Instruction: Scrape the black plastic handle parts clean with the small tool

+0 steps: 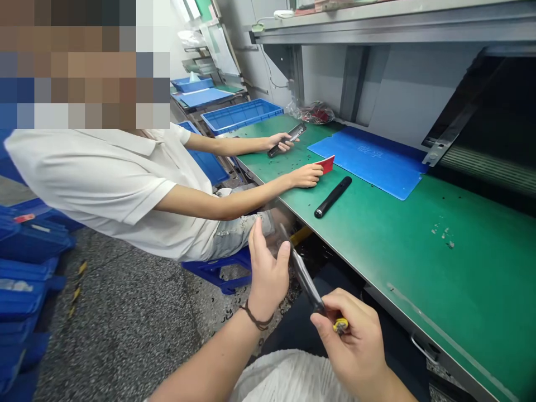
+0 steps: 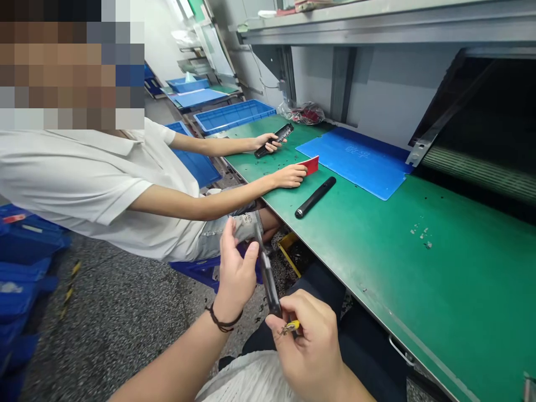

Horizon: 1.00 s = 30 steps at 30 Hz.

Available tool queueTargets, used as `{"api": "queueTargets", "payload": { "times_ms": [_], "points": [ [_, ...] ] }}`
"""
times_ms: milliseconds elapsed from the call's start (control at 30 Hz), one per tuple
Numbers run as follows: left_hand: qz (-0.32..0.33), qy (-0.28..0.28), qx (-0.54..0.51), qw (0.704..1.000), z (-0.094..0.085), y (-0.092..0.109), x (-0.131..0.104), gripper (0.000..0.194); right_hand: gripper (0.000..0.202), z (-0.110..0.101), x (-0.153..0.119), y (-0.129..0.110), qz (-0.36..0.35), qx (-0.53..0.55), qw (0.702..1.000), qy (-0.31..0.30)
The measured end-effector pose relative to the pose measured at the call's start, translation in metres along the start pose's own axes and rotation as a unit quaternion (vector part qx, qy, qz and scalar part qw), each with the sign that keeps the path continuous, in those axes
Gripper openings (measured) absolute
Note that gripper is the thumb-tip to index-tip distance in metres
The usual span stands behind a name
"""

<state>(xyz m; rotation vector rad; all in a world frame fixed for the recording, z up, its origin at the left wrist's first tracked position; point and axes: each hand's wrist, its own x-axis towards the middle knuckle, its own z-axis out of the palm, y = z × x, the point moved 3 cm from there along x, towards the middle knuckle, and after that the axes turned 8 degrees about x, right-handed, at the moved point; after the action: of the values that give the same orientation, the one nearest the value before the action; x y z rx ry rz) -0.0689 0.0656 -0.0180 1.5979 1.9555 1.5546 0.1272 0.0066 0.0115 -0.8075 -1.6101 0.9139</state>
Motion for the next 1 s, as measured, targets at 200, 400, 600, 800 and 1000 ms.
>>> {"api": "queueTargets", "payload": {
  "times_ms": [200,400,600,800,1000],
  "points": [
    [0.196,-0.226,-0.106,0.948,-0.002,0.030,-0.010,0.044,0.016,0.005,0.000,-0.001,0.048,0.017,0.999,0.001],
    [0.158,-0.230,-0.148,0.949,0.004,0.016,-0.016,0.054,0.033,-0.006,-0.008,0.024,0.074,-0.170,0.982,-0.028],
    [0.114,-0.242,-0.178,0.947,-0.002,0.018,-0.010,0.050,0.093,-0.013,-0.008,0.059,-0.021,-0.512,0.853,-0.103],
    [0.153,-0.296,-0.173,0.927,0.002,0.020,-0.010,0.054,0.033,-0.017,0.008,0.006,-0.052,-0.282,0.943,-0.170],
    [0.063,-0.371,-0.212,0.902,0.009,0.021,-0.010,0.039,0.056,-0.007,0.018,-0.014,-0.038,-0.236,0.949,-0.204]
  ]
}}
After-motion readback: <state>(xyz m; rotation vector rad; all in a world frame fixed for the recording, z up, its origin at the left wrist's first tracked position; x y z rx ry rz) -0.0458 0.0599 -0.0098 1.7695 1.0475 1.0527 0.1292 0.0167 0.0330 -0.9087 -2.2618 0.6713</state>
